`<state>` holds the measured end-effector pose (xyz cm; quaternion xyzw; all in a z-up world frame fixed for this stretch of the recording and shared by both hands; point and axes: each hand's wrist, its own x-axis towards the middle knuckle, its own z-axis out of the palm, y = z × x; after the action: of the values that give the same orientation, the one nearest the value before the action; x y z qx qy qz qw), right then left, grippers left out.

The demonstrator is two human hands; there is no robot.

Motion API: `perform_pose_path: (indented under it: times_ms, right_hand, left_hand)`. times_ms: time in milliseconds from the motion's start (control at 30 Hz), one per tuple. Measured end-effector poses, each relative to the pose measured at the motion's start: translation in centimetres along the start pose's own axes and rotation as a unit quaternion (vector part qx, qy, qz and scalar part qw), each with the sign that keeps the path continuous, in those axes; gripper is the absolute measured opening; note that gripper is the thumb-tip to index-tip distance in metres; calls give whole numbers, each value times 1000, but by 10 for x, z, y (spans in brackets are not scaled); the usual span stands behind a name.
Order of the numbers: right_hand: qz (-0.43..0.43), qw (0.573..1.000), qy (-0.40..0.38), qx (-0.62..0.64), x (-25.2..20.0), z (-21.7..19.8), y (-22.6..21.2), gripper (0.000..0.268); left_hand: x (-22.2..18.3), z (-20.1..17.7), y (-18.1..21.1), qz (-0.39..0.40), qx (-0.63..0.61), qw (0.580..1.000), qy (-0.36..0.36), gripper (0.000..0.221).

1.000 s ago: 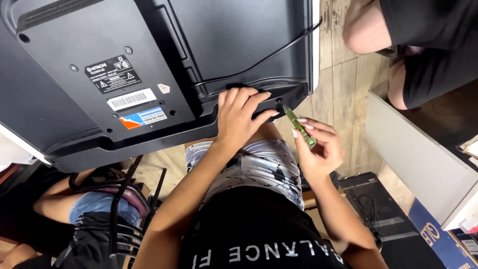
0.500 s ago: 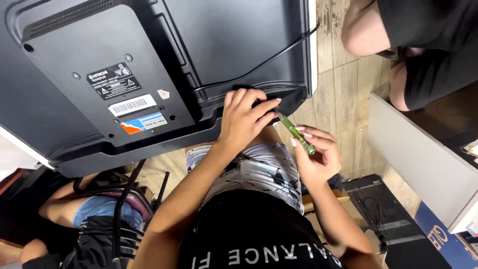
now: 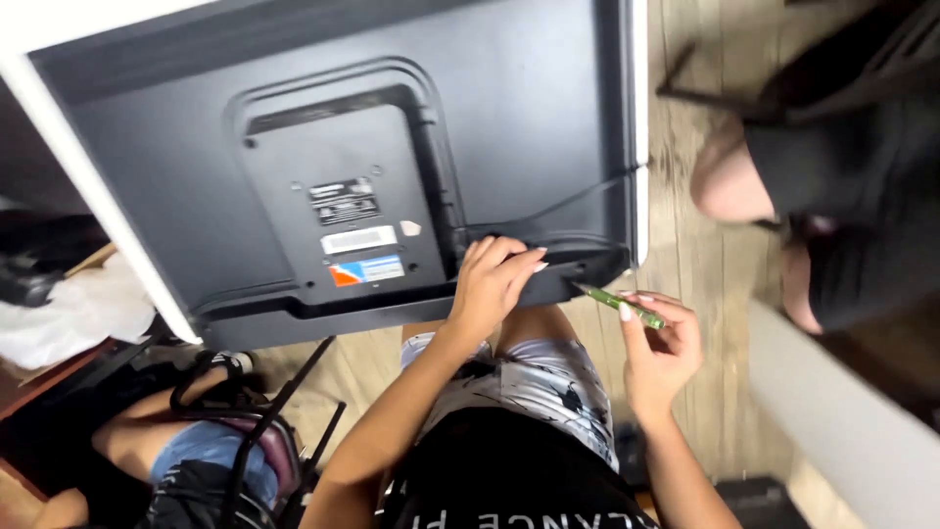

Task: Disassembling a television by removing screws from the back panel and prying the casing open to access internal components.

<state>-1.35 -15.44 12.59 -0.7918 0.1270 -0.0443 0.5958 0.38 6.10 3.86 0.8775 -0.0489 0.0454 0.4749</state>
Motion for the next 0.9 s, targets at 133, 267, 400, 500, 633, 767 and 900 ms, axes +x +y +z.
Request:
perform_pose_path:
  times_ms: [133,267,400,500,633,767,900]
  right_hand:
    - [57,997,-44,5,15,26,-6,18]
    - [81,989,-121,11,40,73,-6,14]
    - [38,978,-197,-49,79,146,-15,21]
    - [-71,960,-178,-205,124,205,6,29]
    - [-155,927,-93,-329,157,256,37,29]
    - [-139,859,-9,-493,162,278,61,26]
    - [-13,847,-9,-532,158,279,65,34]
  left_hand:
    - [-10,-48,-13,-21,39,996,76,13]
    - [-19,-107,-29,-78,52,985,145,15]
    - [-4,-178,-56,-147,61,959,234,18]
    - [24,-236,-92,-175,83,939,285,10]
    - [75,-307,-190,-149,117,922,337,10]
    - [159,-385,-289,-73,199,911,355,3]
    - [246,-435,-378,14,261,903,340,10]
